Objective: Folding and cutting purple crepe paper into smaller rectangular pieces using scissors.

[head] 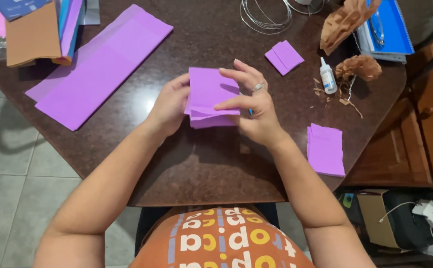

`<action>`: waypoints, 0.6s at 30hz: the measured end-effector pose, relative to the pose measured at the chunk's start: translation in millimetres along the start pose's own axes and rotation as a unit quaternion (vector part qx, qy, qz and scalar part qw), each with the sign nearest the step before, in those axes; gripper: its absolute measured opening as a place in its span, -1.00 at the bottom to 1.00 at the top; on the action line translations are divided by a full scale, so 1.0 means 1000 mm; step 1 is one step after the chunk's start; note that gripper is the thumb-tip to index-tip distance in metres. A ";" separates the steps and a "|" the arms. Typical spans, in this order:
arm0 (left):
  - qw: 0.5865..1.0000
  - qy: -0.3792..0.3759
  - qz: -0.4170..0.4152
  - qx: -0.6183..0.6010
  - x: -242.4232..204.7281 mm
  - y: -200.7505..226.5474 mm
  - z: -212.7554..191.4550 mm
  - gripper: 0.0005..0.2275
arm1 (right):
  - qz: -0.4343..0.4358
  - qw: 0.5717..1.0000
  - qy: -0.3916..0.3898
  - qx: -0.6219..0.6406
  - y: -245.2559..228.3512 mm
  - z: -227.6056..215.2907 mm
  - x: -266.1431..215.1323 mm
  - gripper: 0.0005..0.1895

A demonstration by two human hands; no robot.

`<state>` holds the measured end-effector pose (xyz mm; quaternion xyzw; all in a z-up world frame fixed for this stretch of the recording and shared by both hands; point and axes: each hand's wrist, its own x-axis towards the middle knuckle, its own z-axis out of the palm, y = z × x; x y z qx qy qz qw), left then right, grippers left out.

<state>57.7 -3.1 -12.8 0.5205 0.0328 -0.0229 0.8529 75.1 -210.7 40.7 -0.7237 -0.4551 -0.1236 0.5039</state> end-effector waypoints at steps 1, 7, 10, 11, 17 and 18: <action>0.999 -0.011 -0.024 -0.024 0.000 0.014 0.002 -0.54 | 0.002 0.999 -0.017 -0.044 0.002 0.002 -0.003 -0.70; 0.998 0.013 0.033 0.052 -0.015 0.019 0.012 -0.68 | -0.020 0.991 -0.054 -0.121 0.004 0.009 -0.009 -0.69; 0.990 0.023 0.105 0.093 -0.016 0.012 0.010 -0.63 | -0.034 0.989 -0.060 -0.132 0.005 0.010 -0.009 -0.71; 0.990 0.023 0.105 0.092 -0.015 0.012 0.009 -0.63 | -0.034 0.989 -0.061 -0.132 0.004 0.008 -0.008 -0.71; 0.972 0.016 0.202 0.117 -0.004 0.011 -0.005 -0.54 | 0.044 0.999 -0.020 -0.023 0.028 -0.026 -0.005 -0.68; 0.973 0.001 0.207 0.106 -0.007 0.016 -0.004 -0.54 | 0.123 0.979 -0.052 -0.154 0.047 -0.036 -0.013 -0.72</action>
